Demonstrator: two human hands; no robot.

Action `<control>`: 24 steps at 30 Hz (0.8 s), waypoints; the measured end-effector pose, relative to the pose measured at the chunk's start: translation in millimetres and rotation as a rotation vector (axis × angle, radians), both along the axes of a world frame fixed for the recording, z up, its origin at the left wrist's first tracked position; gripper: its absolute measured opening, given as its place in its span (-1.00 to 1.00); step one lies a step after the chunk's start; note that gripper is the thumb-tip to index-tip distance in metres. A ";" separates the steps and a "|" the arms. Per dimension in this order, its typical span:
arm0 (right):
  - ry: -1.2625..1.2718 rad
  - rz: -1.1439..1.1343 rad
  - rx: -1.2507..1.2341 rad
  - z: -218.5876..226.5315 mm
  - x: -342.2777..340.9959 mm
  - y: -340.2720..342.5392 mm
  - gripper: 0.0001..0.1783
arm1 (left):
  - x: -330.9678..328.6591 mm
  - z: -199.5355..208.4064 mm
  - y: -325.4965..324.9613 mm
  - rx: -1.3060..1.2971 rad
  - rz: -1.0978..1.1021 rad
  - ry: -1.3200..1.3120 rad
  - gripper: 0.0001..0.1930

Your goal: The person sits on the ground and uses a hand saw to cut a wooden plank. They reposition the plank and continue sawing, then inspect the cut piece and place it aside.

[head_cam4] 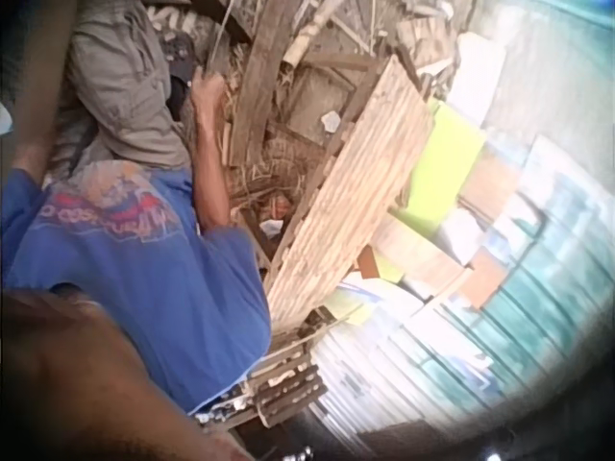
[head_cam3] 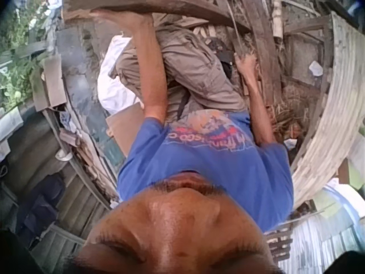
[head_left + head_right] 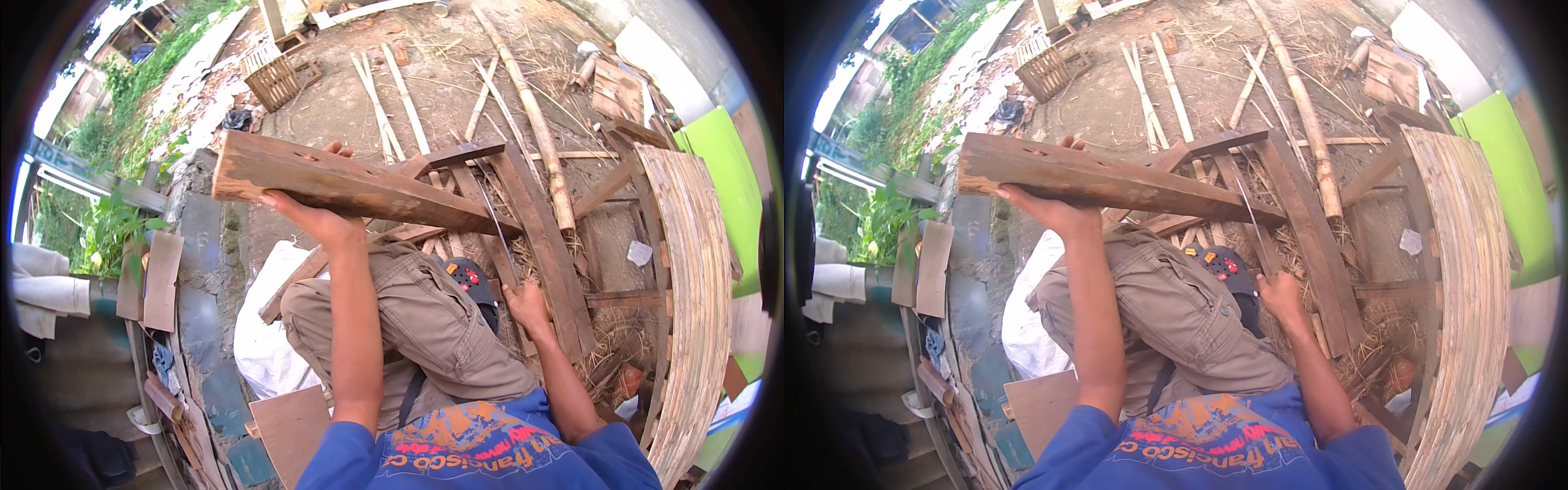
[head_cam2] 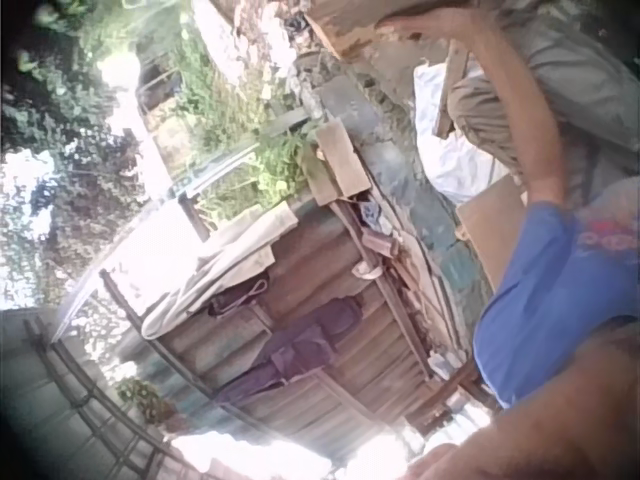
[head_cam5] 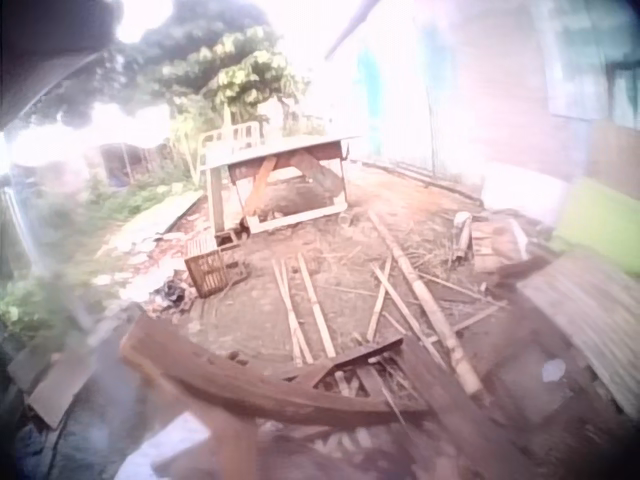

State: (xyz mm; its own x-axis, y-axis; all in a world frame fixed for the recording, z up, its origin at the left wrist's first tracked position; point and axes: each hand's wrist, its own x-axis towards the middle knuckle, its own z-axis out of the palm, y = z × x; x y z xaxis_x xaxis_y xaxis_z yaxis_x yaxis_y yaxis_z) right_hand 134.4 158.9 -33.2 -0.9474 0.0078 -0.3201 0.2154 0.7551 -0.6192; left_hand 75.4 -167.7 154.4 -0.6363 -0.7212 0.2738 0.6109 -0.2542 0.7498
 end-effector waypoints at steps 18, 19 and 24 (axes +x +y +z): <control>0.110 0.183 -0.423 96.0 26.9 -38.9 -0.38 | -21.9 50.5 6.4 -0.011 -0.025 -0.081 -0.18; 0.134 0.218 -0.411 96.3 29.7 -40.3 -0.37 | -24.4 45.0 1.3 -0.071 -0.086 -0.062 -0.19; 0.221 0.298 -0.468 120.2 37.7 -47.9 -0.38 | -21.3 34.6 10.3 -0.027 0.158 -0.030 -0.11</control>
State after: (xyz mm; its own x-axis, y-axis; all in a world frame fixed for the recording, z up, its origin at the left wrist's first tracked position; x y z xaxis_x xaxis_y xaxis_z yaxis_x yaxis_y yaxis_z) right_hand 172.1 111.0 87.0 -0.9316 -0.3628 -0.0208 -0.1352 0.3991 -0.9069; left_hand 54.1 -157.3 189.0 -0.5234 -0.8056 0.2775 0.6190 -0.1357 0.7736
